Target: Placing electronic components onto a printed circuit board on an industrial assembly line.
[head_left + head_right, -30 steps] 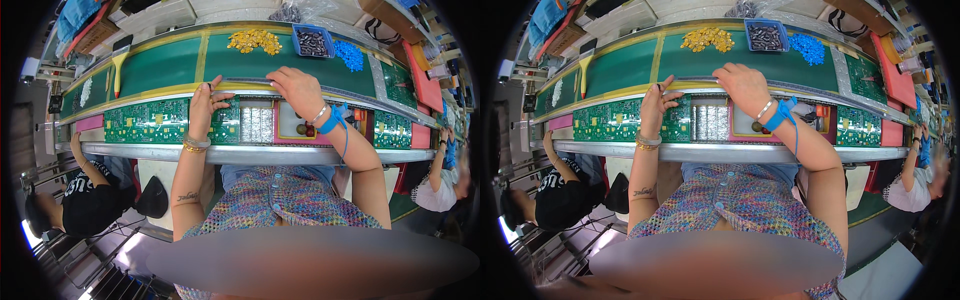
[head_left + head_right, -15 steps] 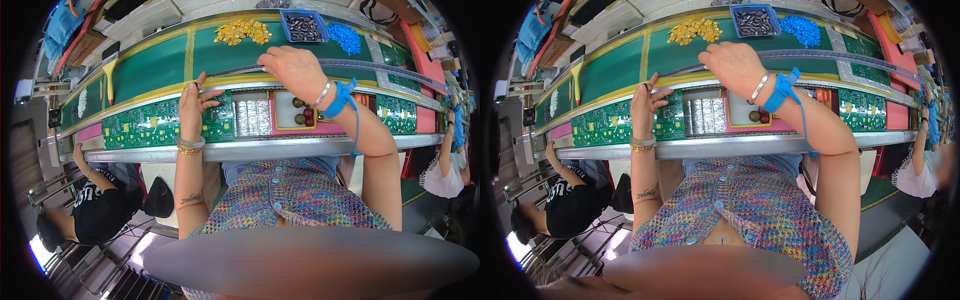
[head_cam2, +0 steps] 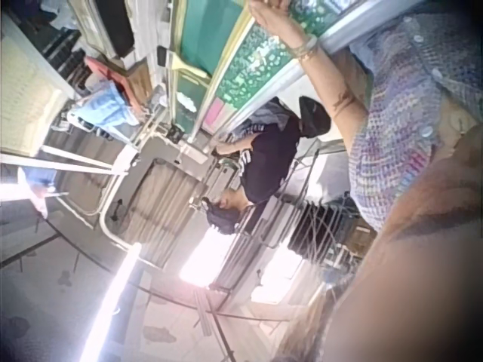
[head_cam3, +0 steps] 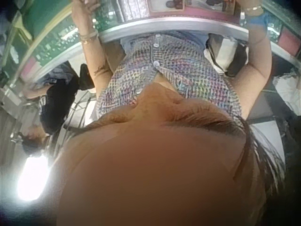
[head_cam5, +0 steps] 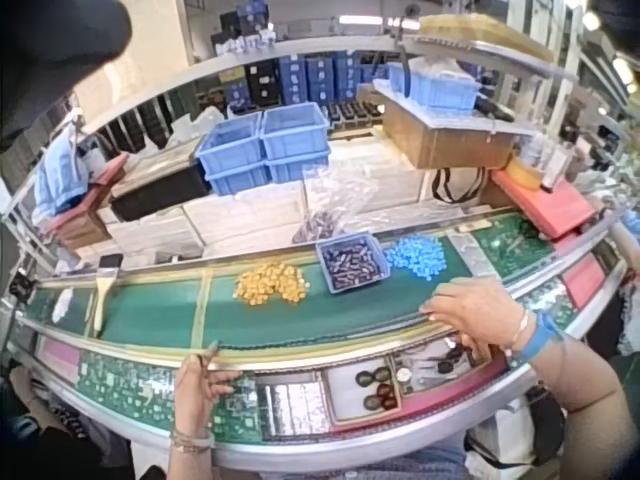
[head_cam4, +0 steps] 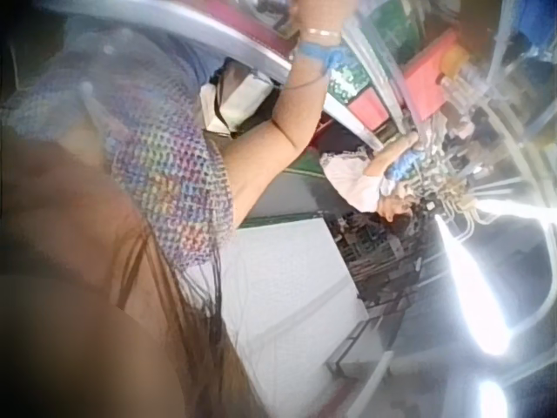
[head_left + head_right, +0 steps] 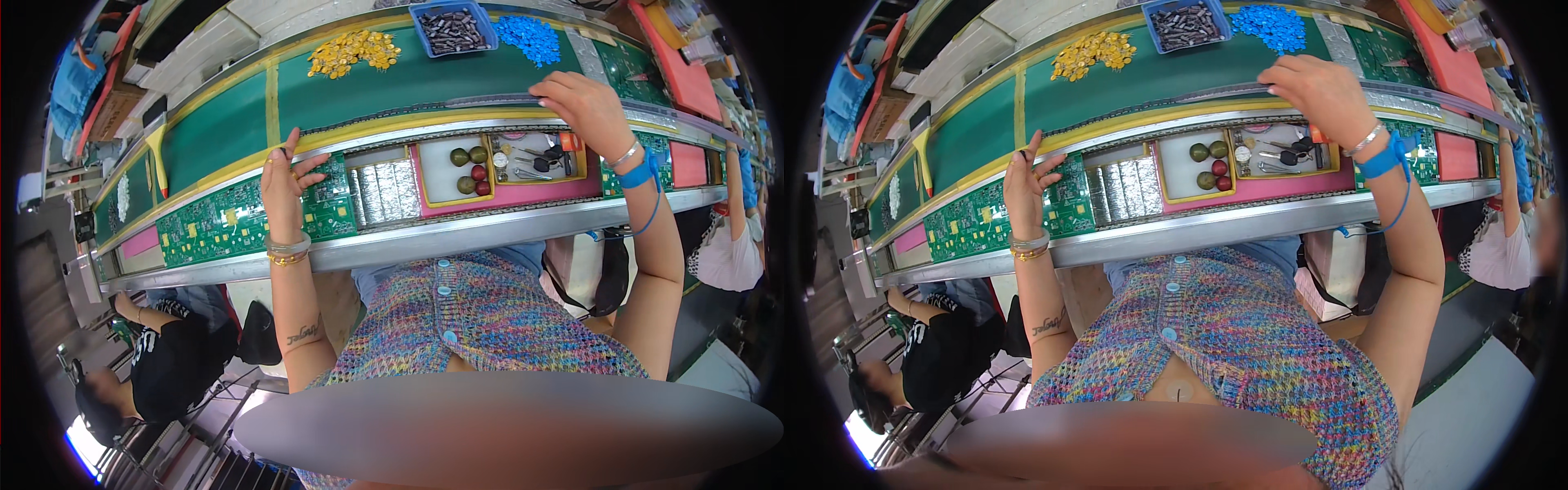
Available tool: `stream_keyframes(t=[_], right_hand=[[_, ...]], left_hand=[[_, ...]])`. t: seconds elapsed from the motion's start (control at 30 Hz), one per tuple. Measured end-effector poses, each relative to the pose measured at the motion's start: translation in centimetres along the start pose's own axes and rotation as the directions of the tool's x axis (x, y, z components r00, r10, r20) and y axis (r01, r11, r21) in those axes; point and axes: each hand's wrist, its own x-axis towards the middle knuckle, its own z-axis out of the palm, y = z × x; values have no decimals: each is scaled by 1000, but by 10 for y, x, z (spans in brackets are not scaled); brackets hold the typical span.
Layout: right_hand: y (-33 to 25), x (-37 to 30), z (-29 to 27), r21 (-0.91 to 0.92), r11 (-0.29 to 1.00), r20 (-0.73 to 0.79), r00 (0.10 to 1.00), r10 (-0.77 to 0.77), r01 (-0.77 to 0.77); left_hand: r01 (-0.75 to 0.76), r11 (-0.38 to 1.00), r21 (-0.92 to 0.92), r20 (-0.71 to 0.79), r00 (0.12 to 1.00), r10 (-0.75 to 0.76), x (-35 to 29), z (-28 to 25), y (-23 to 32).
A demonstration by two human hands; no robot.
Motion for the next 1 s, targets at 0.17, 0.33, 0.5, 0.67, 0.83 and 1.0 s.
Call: stream_keyframes(t=[0.17,0.33,0.5,0.67,0.83,1.0], right_hand=[[39,-42,-10,-50,998,-19,999,45,-45],[66,-81,-5,71,982,-16,984,177,-176],[79,-108,19,193,951,-57,965,257,-242],[74,-115,27,343,893,-85,938,337,-290],[24,-65,16,448,852,-109,930,351,-270],[-39,13,40,410,898,-163,957,241,-157]], left_hand=[[-6,1000,-3,6,1000,6,1,-2,-1],[3,1000,18,-40,999,-3,-2,2,1],[-11,998,55,-73,997,15,-3,8,0],[-76,991,106,-70,994,84,-7,6,7],[-98,977,189,41,995,92,0,19,26],[-58,960,275,143,990,19,26,43,25]])
